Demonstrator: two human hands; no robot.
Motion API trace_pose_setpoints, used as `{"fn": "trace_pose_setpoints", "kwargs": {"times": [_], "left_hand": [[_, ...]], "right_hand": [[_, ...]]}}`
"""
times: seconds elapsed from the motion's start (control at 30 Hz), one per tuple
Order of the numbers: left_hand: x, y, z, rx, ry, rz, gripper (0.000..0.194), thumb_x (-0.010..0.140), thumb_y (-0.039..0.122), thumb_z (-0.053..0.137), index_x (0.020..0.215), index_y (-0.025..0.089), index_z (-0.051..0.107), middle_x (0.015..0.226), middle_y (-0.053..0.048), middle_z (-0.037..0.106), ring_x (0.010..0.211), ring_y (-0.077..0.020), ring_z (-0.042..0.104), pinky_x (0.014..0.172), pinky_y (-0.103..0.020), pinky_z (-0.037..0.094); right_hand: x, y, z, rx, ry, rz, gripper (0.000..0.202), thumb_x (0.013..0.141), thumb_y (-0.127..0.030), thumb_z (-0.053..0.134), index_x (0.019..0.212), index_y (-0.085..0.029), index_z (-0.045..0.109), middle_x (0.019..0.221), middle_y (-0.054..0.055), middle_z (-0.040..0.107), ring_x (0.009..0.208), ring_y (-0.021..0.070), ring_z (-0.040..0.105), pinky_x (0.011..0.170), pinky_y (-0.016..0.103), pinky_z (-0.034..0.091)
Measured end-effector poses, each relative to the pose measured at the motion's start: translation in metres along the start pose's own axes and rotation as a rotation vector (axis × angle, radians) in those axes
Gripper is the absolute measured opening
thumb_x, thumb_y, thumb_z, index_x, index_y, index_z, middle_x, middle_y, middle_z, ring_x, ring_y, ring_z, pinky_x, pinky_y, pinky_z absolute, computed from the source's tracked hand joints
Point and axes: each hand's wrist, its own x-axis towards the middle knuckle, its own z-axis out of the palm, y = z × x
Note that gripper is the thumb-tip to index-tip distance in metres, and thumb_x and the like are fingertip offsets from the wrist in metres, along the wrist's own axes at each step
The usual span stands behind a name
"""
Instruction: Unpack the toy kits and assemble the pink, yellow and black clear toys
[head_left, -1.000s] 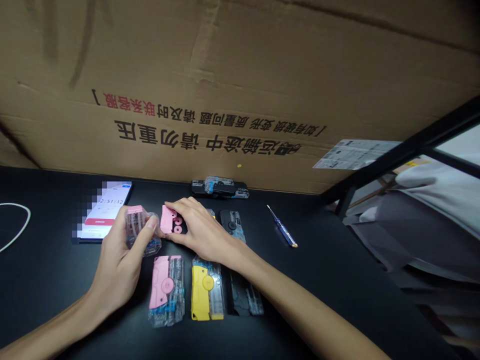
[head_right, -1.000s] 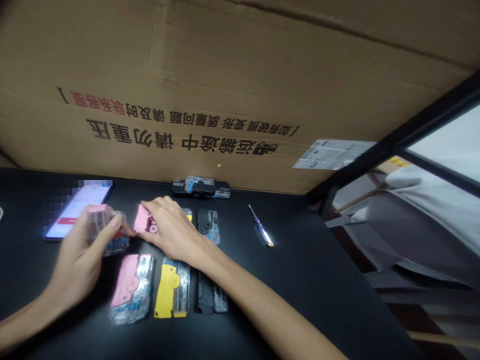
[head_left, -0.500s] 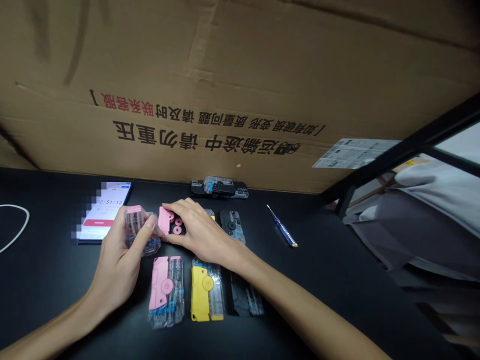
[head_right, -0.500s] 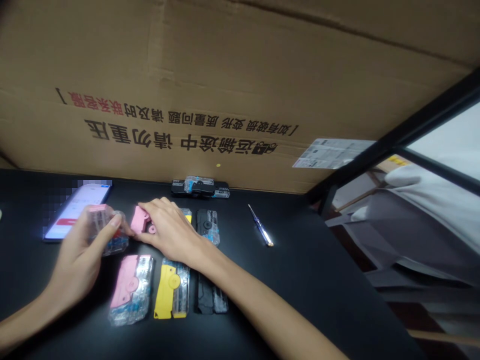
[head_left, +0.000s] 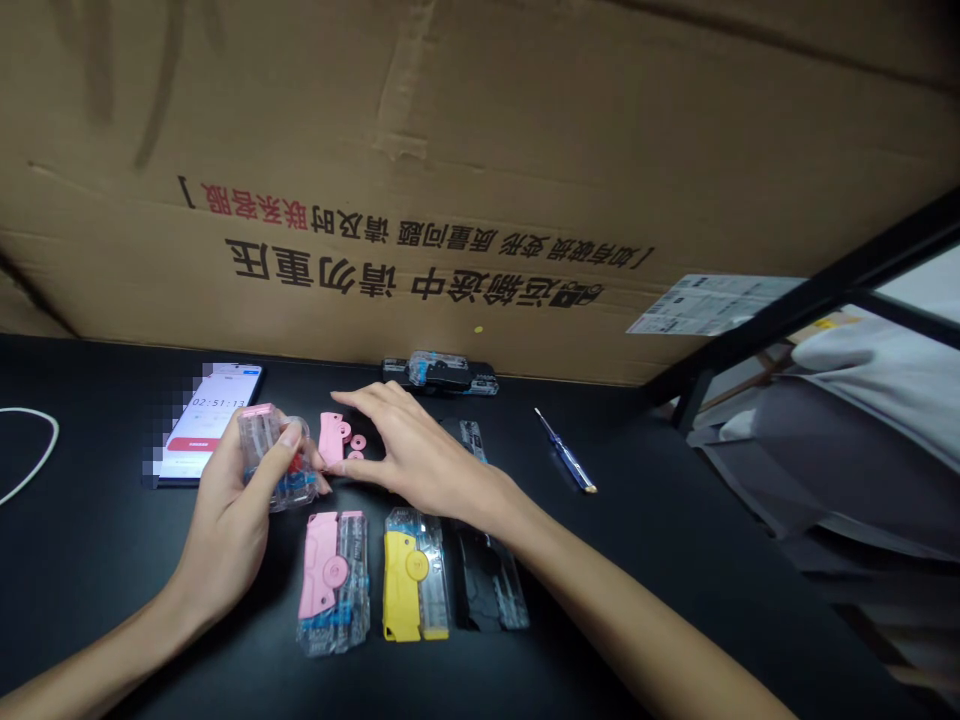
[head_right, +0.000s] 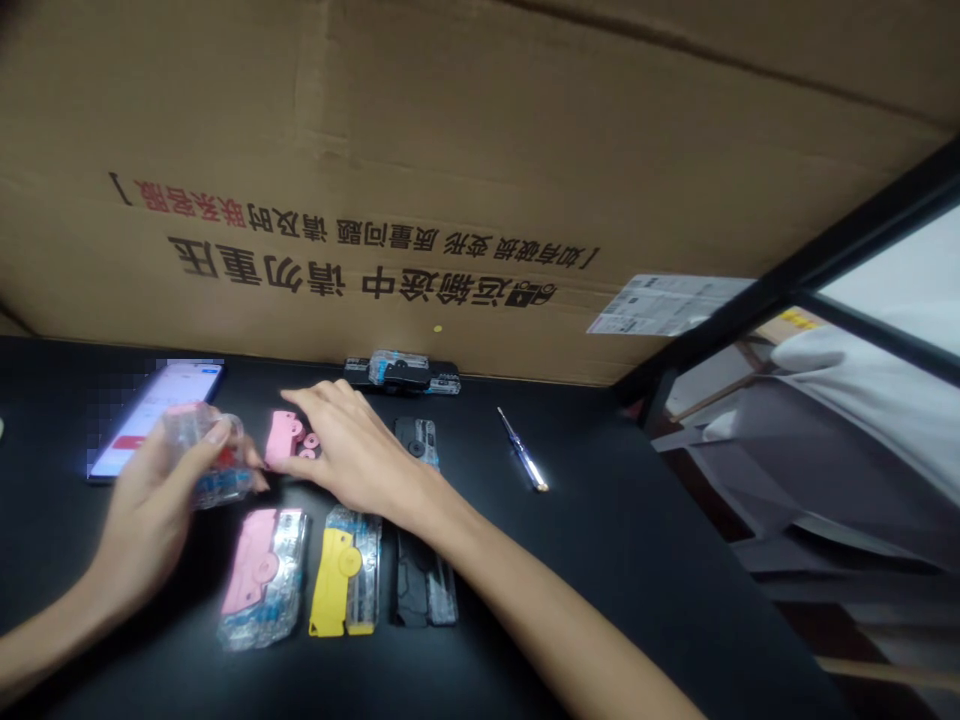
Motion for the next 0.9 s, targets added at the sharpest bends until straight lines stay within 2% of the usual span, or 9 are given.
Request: {"fn": "trace_pose_setpoints", "kwargs": {"times": [0.1, 0.17, 0.27, 0.37, 0.47, 0.57, 0.67, 0.77, 0.9], "left_hand": [[0.0, 0.002, 0.001, -0.084, -0.019, -0.083, 0.028, 0.104, 0.051, 0.081, 0.108, 0.026, 0.068, 0.09, 0.001, 0.074, 0.074, -0.0189, 0.073, 0.068, -0.029, 0.063], [0.0, 0.003, 0.002, -0.146, -0.036, -0.131, 0.029, 0.103, 0.052, 0.081, 0.108, 0.026, 0.07, 0.092, -0.001, 0.075, 0.076, -0.0203, 0.075, 0.066, -0.03, 0.064], [0.002, 0.003, 0.003, -0.246, -0.036, -0.176, 0.032, 0.099, 0.055, 0.082, 0.111, 0.027, 0.073, 0.097, -0.003, 0.077, 0.084, -0.0242, 0.078, 0.069, -0.033, 0.068], [0.002, 0.004, 0.005, -0.317, -0.023, -0.194, 0.039, 0.092, 0.057, 0.087, 0.114, 0.027, 0.076, 0.107, -0.004, 0.08, 0.093, -0.0276, 0.081, 0.075, -0.038, 0.071], [0.001, 0.007, 0.008, -0.349, -0.03, -0.194, 0.041, 0.091, 0.057, 0.089, 0.115, 0.025, 0.078, 0.114, -0.007, 0.082, 0.101, -0.0295, 0.082, 0.082, -0.04, 0.073], [0.0, 0.012, 0.012, -0.366, -0.049, -0.196, 0.042, 0.094, 0.054, 0.09, 0.124, 0.026, 0.08, 0.12, -0.008, 0.084, 0.105, -0.0298, 0.083, 0.087, -0.04, 0.074], [0.0, 0.015, 0.014, -0.384, -0.092, -0.234, 0.045, 0.095, 0.054, 0.091, 0.13, 0.028, 0.081, 0.121, -0.008, 0.086, 0.104, -0.0311, 0.085, 0.086, -0.042, 0.075], [0.001, 0.016, 0.014, -0.373, -0.121, -0.271, 0.042, 0.096, 0.054, 0.089, 0.127, 0.026, 0.083, 0.118, -0.011, 0.087, 0.101, -0.0335, 0.087, 0.085, -0.045, 0.076], [0.003, 0.017, 0.012, -0.381, -0.164, -0.323, 0.035, 0.098, 0.051, 0.087, 0.122, 0.025, 0.085, 0.12, -0.012, 0.088, 0.098, -0.0341, 0.088, 0.086, -0.049, 0.077]], "right_hand": [[0.0, -0.007, -0.015, 0.014, 0.052, -0.021, 0.053, 0.105, -0.034, 0.086, 0.152, -0.017, 0.067, 0.149, 0.017, 0.072, 0.143, 0.0318, 0.065, 0.122, 0.055, 0.053], [-0.001, -0.016, -0.024, 0.053, 0.099, -0.04, 0.037, 0.108, -0.027, 0.081, 0.143, -0.018, 0.073, 0.143, 0.014, 0.077, 0.135, 0.0289, 0.07, 0.117, 0.051, 0.056], [-0.002, -0.032, -0.034, 0.151, 0.153, -0.058, 0.019, 0.107, -0.019, 0.08, 0.126, -0.02, 0.08, 0.126, 0.008, 0.083, 0.115, 0.0224, 0.077, 0.103, 0.041, 0.06], [-0.004, -0.043, -0.034, 0.213, 0.175, -0.075, 0.009, 0.106, -0.019, 0.08, 0.115, -0.02, 0.078, 0.115, 0.004, 0.081, 0.105, 0.0193, 0.077, 0.097, 0.037, 0.061], [-0.007, -0.047, -0.031, 0.211, 0.15, -0.048, 0.021, 0.107, -0.024, 0.079, 0.126, -0.021, 0.071, 0.12, 0.005, 0.077, 0.106, 0.0206, 0.075, 0.098, 0.039, 0.061], [-0.009, -0.047, -0.028, 0.179, 0.055, -0.023, 0.053, 0.104, -0.033, 0.084, 0.151, -0.024, 0.06, 0.14, 0.01, 0.07, 0.119, 0.0249, 0.072, 0.108, 0.046, 0.061], [-0.01, -0.046, -0.03, 0.176, -0.023, -0.045, 0.083, 0.099, -0.032, 0.091, 0.168, -0.03, 0.047, 0.158, 0.011, 0.06, 0.137, 0.028, 0.068, 0.121, 0.048, 0.057], [-0.009, -0.043, -0.034, 0.188, -0.05, -0.095, 0.08, 0.099, -0.03, 0.091, 0.168, -0.031, 0.051, 0.16, 0.01, 0.061, 0.144, 0.0301, 0.065, 0.125, 0.05, 0.055], [-0.005, -0.036, -0.041, 0.174, -0.079, -0.165, 0.074, 0.095, -0.031, 0.094, 0.161, -0.028, 0.061, 0.152, 0.011, 0.067, 0.136, 0.0305, 0.069, 0.116, 0.048, 0.06]]}}
